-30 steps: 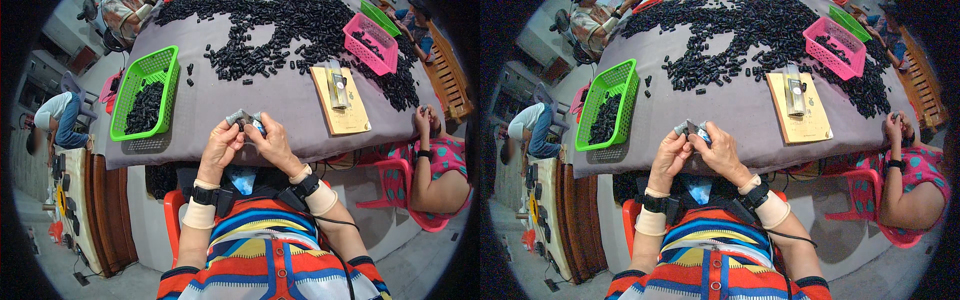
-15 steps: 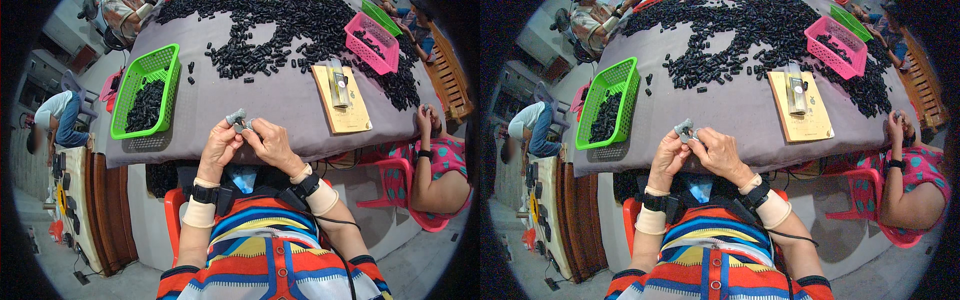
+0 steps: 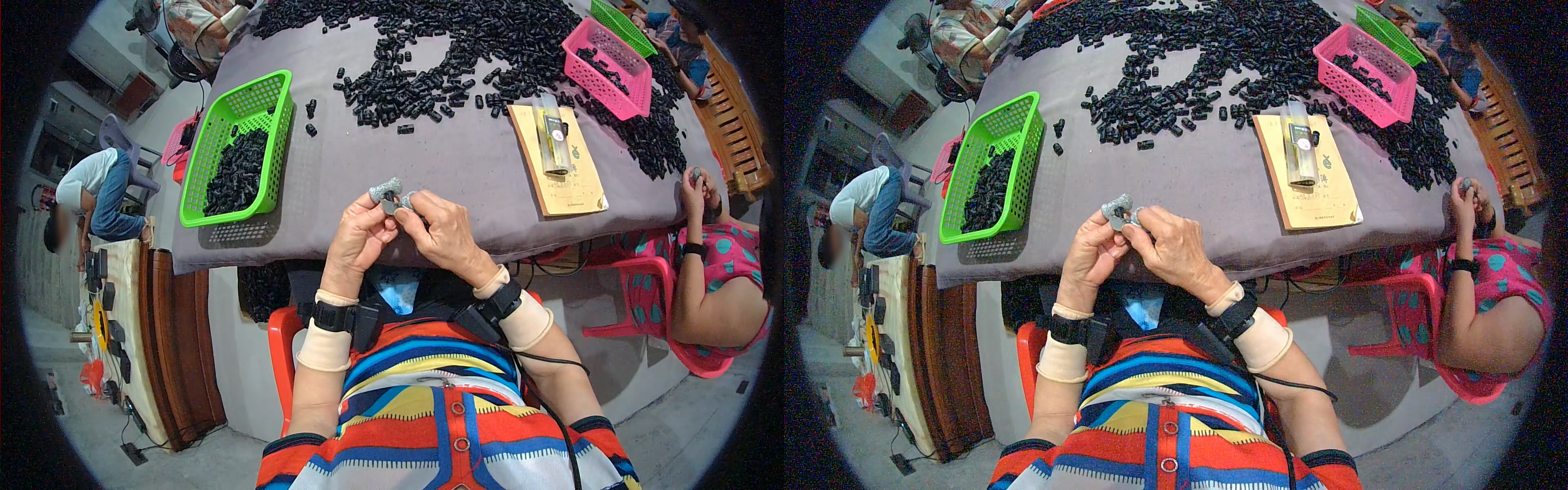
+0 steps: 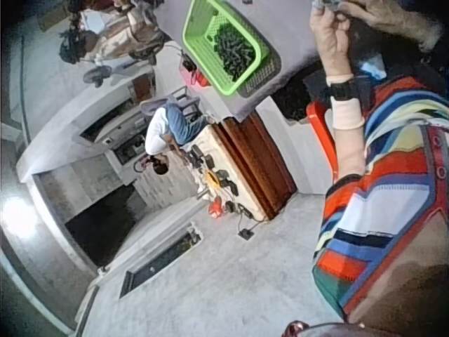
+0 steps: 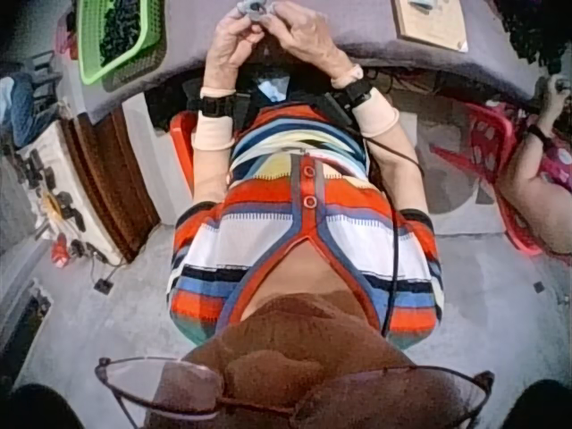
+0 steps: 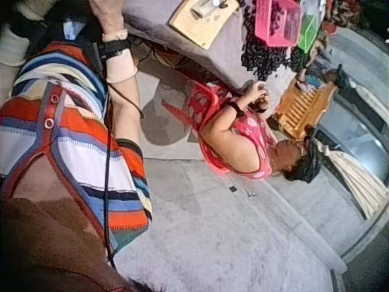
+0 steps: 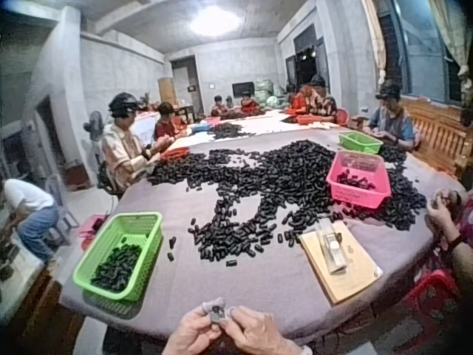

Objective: Assembling and trimming small black plastic components by hand in a workshop.

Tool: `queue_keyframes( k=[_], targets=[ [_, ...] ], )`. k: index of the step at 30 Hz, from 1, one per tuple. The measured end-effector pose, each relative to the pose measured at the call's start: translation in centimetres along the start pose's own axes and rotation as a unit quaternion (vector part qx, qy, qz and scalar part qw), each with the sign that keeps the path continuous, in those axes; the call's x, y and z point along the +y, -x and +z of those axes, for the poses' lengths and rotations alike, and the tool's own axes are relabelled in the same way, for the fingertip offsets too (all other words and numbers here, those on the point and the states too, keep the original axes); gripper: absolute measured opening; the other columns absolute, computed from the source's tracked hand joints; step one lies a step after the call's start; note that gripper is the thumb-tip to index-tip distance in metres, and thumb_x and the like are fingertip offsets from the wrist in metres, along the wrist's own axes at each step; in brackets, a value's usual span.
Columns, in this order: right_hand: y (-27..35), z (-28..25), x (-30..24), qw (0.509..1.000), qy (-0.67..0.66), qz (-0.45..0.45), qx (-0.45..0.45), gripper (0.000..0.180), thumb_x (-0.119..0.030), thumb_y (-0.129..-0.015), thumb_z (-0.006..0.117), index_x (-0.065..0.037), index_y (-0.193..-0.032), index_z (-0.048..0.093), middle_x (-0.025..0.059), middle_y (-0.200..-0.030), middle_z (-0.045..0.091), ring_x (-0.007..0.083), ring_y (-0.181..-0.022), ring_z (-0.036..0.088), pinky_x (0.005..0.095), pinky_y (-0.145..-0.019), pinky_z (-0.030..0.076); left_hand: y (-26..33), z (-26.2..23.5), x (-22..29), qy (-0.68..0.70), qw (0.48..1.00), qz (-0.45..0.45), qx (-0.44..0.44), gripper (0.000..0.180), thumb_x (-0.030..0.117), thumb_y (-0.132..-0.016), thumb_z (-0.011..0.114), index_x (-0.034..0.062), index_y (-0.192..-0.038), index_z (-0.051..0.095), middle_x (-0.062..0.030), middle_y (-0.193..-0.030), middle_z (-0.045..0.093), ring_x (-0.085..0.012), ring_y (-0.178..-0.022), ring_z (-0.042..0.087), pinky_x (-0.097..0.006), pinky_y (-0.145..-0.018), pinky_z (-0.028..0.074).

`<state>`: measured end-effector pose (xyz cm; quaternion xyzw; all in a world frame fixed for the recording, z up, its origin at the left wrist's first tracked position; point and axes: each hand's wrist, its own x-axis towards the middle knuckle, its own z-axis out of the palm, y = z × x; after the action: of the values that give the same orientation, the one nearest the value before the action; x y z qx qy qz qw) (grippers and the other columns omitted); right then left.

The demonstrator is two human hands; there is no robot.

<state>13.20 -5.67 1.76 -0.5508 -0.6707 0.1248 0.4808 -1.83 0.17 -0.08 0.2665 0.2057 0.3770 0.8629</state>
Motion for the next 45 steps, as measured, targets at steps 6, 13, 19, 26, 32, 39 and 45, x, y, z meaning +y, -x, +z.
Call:
queue_keyframes(
  k=[6, 13, 19, 26, 32, 39, 45],
  targets=[
    [-0.05, 0.0, -0.08, 1.0, 0.007, 0.004, -0.009, 0.02, -0.021, -0.082, 0.056, -0.005, -0.072, 0.052, 0.0121, -0.065, 0.053, 0.0322, -0.057, 0.055, 0.0399, -0.047, 0.042, -0.02, -0.08, -0.01, -0.001, 1.0, 0.002, 0.004, 0.025, 0.004, -0.085, 0.056, 0.0036, -0.109, 0.057, -0.0038, -0.087, 0.061, -0.0085, -0.065, 0.054, -0.02, -0.058, 0.045],
    [0.01, 0.33, 0.16, 1.0, 0.011, -0.002, -0.001, 0.02, -0.022, -0.082, 0.056, -0.006, -0.072, 0.052, 0.0114, -0.065, 0.053, 0.032, -0.057, 0.056, 0.0399, -0.047, 0.042, -0.12, -0.24, -0.02, 0.011, 1.0, -0.001, -0.003, 0.024, 0.004, -0.085, 0.056, 0.0025, -0.109, 0.057, -0.0047, -0.087, 0.061, -0.0088, -0.065, 0.053, -0.02, -0.055, 0.044],
    [0.04, 0.34, 0.05, 1.0, 0.011, -0.003, 0.0, 0.021, -0.023, -0.083, 0.056, -0.006, -0.072, 0.053, 0.0113, -0.066, 0.053, 0.0321, -0.057, 0.055, 0.0401, -0.047, 0.042, 0.03, -0.21, 0.08, 0.013, 1.0, -0.002, -0.015, 0.024, 0.004, -0.085, 0.056, 0.0017, -0.108, 0.057, -0.0052, -0.086, 0.061, -0.0091, -0.064, 0.053, -0.02, -0.055, 0.044],
    [0.01, 0.29, 0.16, 1.0, 0.018, -0.001, -0.004, 0.02, -0.023, -0.083, 0.056, -0.006, -0.073, 0.053, 0.0115, -0.066, 0.054, 0.0323, -0.058, 0.056, 0.0401, -0.047, 0.043, -0.14, -0.35, -0.04, 0.014, 1.0, -0.003, -0.019, 0.024, 0.003, -0.084, 0.056, 0.0016, -0.108, 0.057, -0.0051, -0.086, 0.06, -0.0089, -0.064, 0.052, -0.02, -0.055, 0.043],
    [-0.21, 0.12, 0.07, 1.0, 0.016, -0.009, -0.017, 0.02, -0.023, -0.083, 0.056, -0.006, -0.073, 0.054, 0.0115, -0.066, 0.055, 0.0322, -0.058, 0.056, 0.0401, -0.047, 0.043, -0.11, -0.43, 0.2, 0.012, 0.999, -0.005, -0.029, 0.024, 0.003, -0.085, 0.054, 0.0017, -0.109, 0.056, -0.0055, -0.088, 0.061, -0.0087, -0.064, 0.052, -0.02, -0.054, 0.043],
    [-0.09, 0.41, 0.32, 1.0, 0.02, -0.012, -0.011, 0.02, -0.023, -0.083, 0.057, -0.006, -0.072, 0.054, 0.0112, -0.066, 0.055, 0.0322, -0.057, 0.056, 0.04, -0.047, 0.043, -0.15, -0.59, 0.13, 0.016, 1.0, -0.013, -0.018, 0.022, 0.003, -0.085, 0.053, 0.0008, -0.107, 0.056, -0.0059, -0.09, 0.061, -0.0087, -0.065, 0.052, -0.021, -0.055, 0.043],
    [-0.05, 0.75, 0.22, 0.999, 0.034, -0.013, -0.002, 0.021, -0.023, -0.082, 0.058, -0.006, -0.071, 0.053, 0.0107, -0.065, 0.055, 0.0319, -0.057, 0.056, 0.0399, -0.046, 0.042, -0.06, -0.24, -0.05, -0.006, 1.0, 0.0, 0.01, 0.021, 0.002, -0.085, 0.054, 0.0006, -0.106, 0.057, -0.0058, -0.09, 0.06, -0.0091, -0.066, 0.052, -0.021, -0.057, 0.044]
  ],
)
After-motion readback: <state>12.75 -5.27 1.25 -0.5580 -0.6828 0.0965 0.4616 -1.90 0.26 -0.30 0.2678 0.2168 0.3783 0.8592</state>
